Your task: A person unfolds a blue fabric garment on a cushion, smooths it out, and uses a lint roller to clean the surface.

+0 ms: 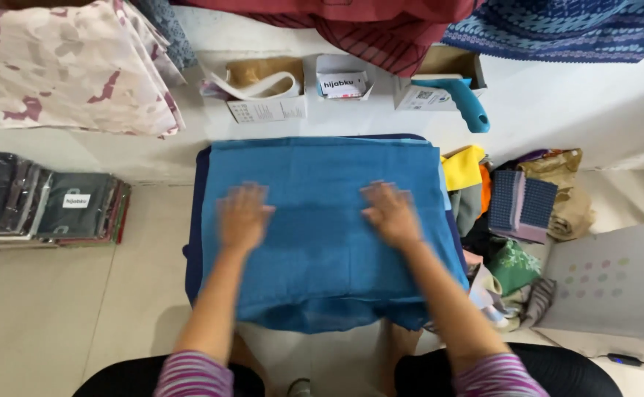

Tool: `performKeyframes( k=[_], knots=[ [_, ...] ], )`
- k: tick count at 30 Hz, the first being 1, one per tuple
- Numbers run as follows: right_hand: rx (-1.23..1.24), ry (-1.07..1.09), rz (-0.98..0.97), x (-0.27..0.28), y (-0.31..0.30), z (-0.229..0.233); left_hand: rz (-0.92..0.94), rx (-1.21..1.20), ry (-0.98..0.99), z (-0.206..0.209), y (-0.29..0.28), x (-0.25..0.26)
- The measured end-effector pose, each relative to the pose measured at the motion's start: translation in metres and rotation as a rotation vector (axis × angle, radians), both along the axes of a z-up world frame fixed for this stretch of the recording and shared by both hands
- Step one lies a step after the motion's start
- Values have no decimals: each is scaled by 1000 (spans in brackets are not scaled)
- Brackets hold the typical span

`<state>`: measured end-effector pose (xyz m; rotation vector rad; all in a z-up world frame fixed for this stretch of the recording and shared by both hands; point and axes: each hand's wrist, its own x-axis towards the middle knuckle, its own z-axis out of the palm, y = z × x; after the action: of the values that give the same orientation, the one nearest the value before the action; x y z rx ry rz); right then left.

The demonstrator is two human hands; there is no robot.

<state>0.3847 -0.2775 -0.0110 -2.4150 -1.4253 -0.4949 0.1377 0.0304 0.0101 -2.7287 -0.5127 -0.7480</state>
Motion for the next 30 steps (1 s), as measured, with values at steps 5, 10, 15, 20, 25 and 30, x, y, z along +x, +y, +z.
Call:
performKeyframes(
  k=[5,10,15,20,25,30],
  knots=[
    [18,-203,-429,82,-64,-28,386,-144,3,-63,87,-27],
    [-70,-120,-41,6,52,11,91,-103,-62,6,-10,61],
    [-29,-173,62,26,71,-10,34,-21,-169,-53,20,84],
    [-278,-69,-402,131,-57,-29,320,-102,-55,-83,130,-1],
    [-496,215,-519,134,-166,26,510,-221,474,-56,185,-97],
    [-202,733,-590,59,-208,87,574,-1071,546,130,61,-153]
  ],
)
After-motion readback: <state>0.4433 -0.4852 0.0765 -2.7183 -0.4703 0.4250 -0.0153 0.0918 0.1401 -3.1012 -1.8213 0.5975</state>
